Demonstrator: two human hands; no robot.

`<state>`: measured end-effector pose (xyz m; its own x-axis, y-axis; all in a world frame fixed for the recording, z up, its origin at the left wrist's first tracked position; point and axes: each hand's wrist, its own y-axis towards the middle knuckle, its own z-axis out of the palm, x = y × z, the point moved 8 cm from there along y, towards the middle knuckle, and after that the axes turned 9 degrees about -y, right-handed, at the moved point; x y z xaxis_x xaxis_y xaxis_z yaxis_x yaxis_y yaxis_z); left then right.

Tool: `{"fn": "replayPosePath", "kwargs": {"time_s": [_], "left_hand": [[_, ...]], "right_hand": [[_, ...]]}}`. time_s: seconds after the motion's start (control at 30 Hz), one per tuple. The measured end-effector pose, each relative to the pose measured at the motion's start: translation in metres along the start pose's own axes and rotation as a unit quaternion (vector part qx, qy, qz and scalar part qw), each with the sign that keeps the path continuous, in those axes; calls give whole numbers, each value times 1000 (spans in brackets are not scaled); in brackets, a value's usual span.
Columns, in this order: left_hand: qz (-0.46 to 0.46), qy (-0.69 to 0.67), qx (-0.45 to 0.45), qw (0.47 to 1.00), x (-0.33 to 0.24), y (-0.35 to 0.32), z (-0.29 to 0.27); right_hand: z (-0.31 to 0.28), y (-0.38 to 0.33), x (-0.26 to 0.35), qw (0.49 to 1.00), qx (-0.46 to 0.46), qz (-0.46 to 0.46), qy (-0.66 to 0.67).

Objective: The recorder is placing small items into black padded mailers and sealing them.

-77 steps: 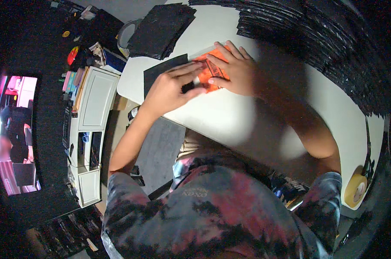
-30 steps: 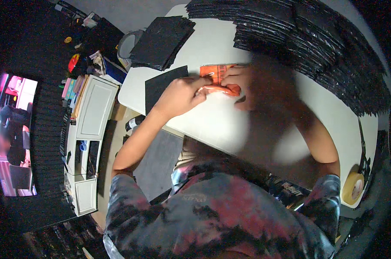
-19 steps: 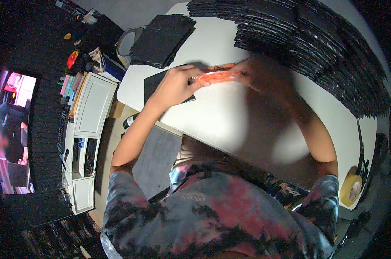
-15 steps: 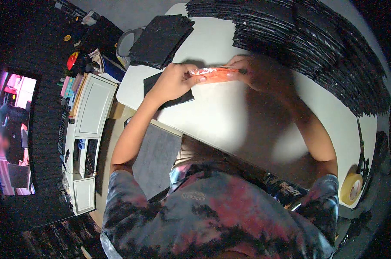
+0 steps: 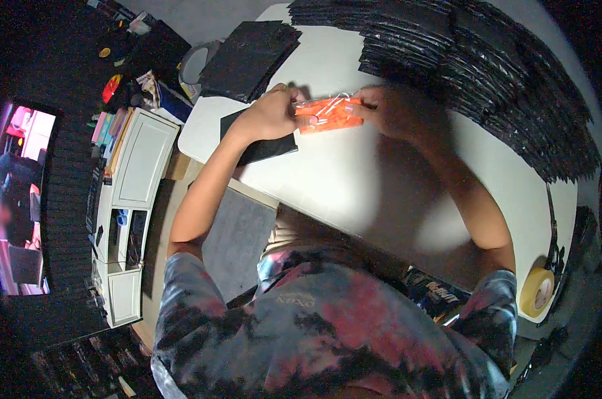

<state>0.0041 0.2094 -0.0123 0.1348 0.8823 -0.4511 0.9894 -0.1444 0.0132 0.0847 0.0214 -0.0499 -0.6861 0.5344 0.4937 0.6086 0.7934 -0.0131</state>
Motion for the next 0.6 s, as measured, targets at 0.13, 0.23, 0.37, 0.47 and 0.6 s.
{"fn": "replayPosePath", "kwargs": {"time_s": [0.13,0.23,0.37,0.47,0.6], "left_hand": [[-57,-150,56,985,13,2,18],[17,-413,-61,908,10,-9,14],[-48,-459,-102,881,-6,-13,5],[-91,-628,-107,766,4,-16,9],[-47,-609,-111,784,1,-15,6]], "right_hand": [[-13,-8,-3,957,-248,-151,18],[-40,-20,31,987,-106,-94,78],[-34,-13,15,998,-61,-16,18],[-20,0,7,995,-58,-45,72],[-27,-23,26,890,-320,-292,-140]]}}
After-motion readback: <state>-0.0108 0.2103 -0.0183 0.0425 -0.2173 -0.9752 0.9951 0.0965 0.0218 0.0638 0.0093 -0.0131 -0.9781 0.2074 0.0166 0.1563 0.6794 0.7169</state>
